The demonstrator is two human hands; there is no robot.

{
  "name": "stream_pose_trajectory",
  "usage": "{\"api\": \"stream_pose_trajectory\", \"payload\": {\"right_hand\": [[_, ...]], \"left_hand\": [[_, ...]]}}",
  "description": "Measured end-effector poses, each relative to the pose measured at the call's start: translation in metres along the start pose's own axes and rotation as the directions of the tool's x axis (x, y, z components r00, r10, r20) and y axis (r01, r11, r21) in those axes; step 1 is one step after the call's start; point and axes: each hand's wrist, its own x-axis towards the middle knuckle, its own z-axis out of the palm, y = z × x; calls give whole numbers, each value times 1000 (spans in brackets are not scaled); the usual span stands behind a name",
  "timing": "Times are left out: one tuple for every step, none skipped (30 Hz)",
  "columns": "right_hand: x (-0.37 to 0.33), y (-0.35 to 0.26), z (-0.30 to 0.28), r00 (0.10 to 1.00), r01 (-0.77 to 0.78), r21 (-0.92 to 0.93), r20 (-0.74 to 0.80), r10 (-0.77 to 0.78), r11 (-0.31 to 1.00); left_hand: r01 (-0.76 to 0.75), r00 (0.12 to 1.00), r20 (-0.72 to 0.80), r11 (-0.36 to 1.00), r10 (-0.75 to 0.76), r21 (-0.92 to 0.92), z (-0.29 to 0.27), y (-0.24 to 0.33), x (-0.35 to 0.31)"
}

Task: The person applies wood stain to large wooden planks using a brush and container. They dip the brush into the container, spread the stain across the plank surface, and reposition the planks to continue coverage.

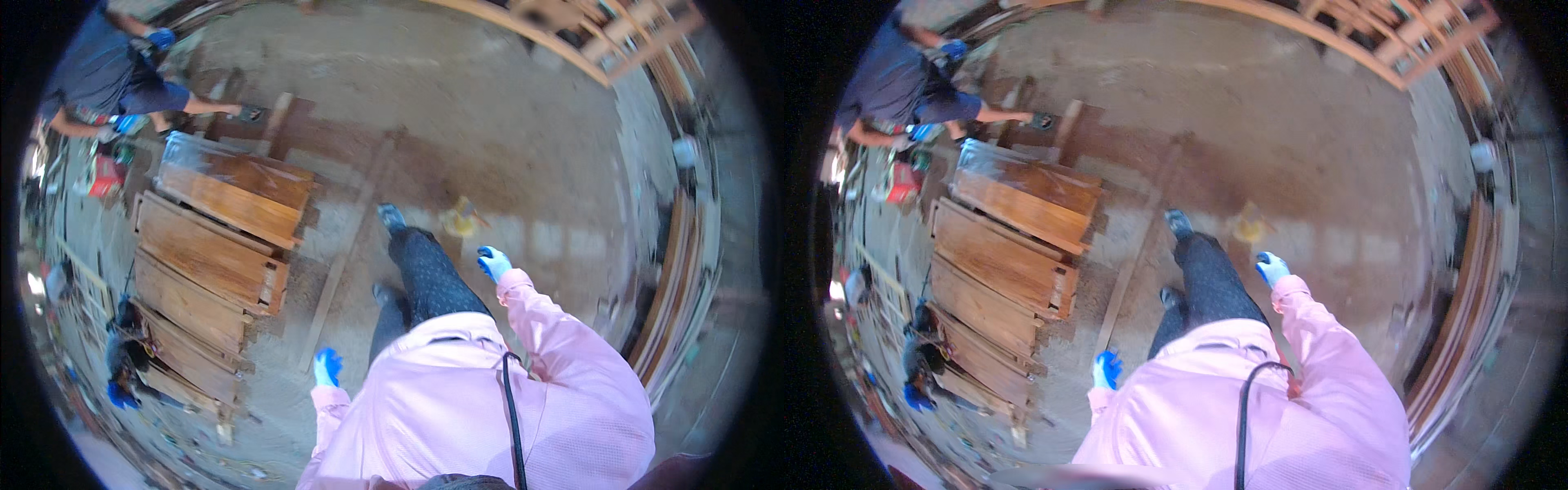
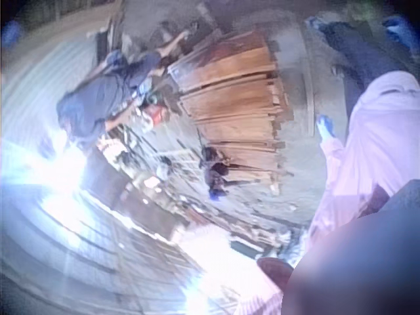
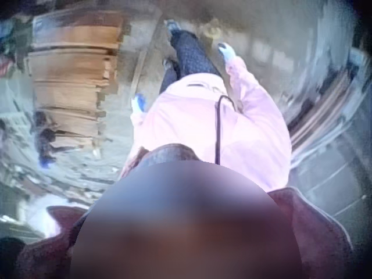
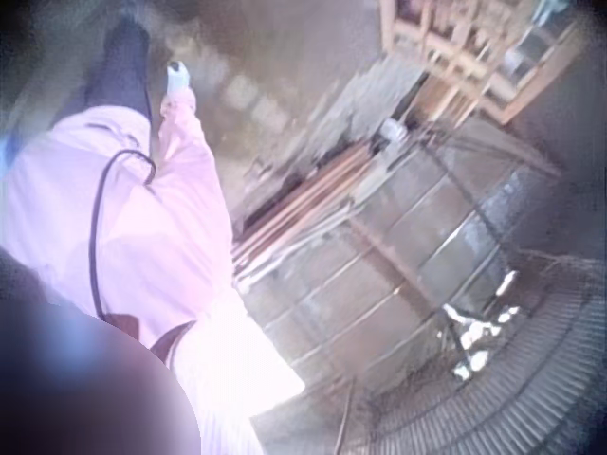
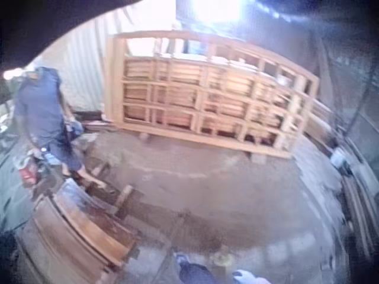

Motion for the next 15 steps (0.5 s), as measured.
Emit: {"api": "stream_pose_trajectory", "payload": {"right_hand": [[-30,20,11,1000,27,-99,4,-27,995],[-62,39,23,1000,27,-197,14,-24,980],[-93,58,31,993,-39,-279,93,68,959],[-124,76,40,988,-70,-238,117,101,969],[-154,95,45,969,-149,-240,158,191,959],[-183,113,51,957,-212,-190,160,244,958],[-209,132,52,929,-247,-212,227,294,946],[-231,151,55,953,-237,-147,157,259,960],[-251,170,54,952,-275,-145,98,290,951],[-267,188,54,947,-311,-161,29,320,937],[-279,206,52,928,-372,-64,-5,373,926],[-289,223,50,887,-462,-19,-19,461,887],[-296,238,48,878,-471,90,-51,476,878],[-300,252,46,862,-478,166,-102,497,863],[-304,264,43,842,-477,234,-152,517,847]], "left_hand": [[-70,997,-36,994,73,84,-6,12,-4],[-65,997,-31,987,70,146,-16,25,-11],[1,999,-35,972,8,236,-20,35,-17],[24,999,-35,943,-13,331,-26,46,-23],[30,999,24,897,-45,440,-30,54,-28],[18,994,84,838,-75,545,-33,61,-29],[-10,984,143,769,-105,639,-35,68,-30],[-35,974,181,690,-140,723,-33,76,-24],[-52,964,204,634,-169,772,-27,84,-18],[-67,957,220,595,-189,801,-17,95,-9],[-85,951,235,559,-203,825,-1,105,2],[-104,945,252,541,-207,835,19,117,11],[-132,936,284,542,-208,830,46,128,21],[-157,920,325,556,-218,816,77,138,29],[-180,885,396,604,-245,777,114,148,35]]}}
